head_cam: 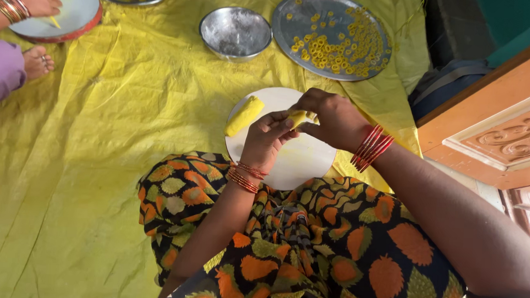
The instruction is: The person rolls small portions of yellow dough into thin ropes between the palms, then joins the ends to form rings and places them on a metal tray. The process repeats continuously with additional dough taken from a larger mass on a white board.
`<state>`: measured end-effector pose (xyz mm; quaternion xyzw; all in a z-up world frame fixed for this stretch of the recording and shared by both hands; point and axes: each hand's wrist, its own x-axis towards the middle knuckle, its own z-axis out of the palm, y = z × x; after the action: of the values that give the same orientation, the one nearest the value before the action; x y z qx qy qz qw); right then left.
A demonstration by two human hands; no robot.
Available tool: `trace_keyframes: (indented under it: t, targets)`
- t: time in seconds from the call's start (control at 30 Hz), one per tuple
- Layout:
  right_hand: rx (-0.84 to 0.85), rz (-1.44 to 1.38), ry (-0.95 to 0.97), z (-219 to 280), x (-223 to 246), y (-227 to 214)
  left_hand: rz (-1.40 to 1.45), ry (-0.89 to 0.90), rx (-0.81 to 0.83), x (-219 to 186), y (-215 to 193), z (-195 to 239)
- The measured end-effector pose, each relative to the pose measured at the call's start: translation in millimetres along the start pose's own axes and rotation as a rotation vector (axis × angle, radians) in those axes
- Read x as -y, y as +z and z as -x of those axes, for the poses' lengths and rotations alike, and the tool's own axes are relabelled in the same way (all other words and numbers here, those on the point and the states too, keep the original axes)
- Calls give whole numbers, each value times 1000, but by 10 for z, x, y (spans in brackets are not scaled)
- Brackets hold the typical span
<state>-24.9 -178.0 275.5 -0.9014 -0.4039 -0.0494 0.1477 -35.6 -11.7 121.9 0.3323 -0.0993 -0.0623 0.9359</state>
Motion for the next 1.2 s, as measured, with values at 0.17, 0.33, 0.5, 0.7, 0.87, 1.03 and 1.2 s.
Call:
trace_keyframes:
  t: [0.17, 0.33, 0.5, 0.7, 0.87, 1.03, 1.2]
  targets:
    - [-91, -107, 33, -4, -26, -40, 53, -2, 55, -121, 122, -49]
    - [-186, -53, 13, -5, 5, -72, 67, 7, 46, -105, 167, -133]
    - [-198, -79, 112, -24, -9, -93, 246, -17, 36, 5, 174, -258]
    - [-272, -123, 136, 2, -216, -61, 317, 11, 10, 154, 141, -327]
    - [-373, -185, 199, 66, -363, -204, 244, 49, -213, 242, -225, -418]
    - [-498, -415, 257, 179, -415, -356, -107, -95, -534, 715, -1089, -452]
    - [-466, -245, 317, 215, -342, -405, -138, -234, -691, 1361, -2002, -565]
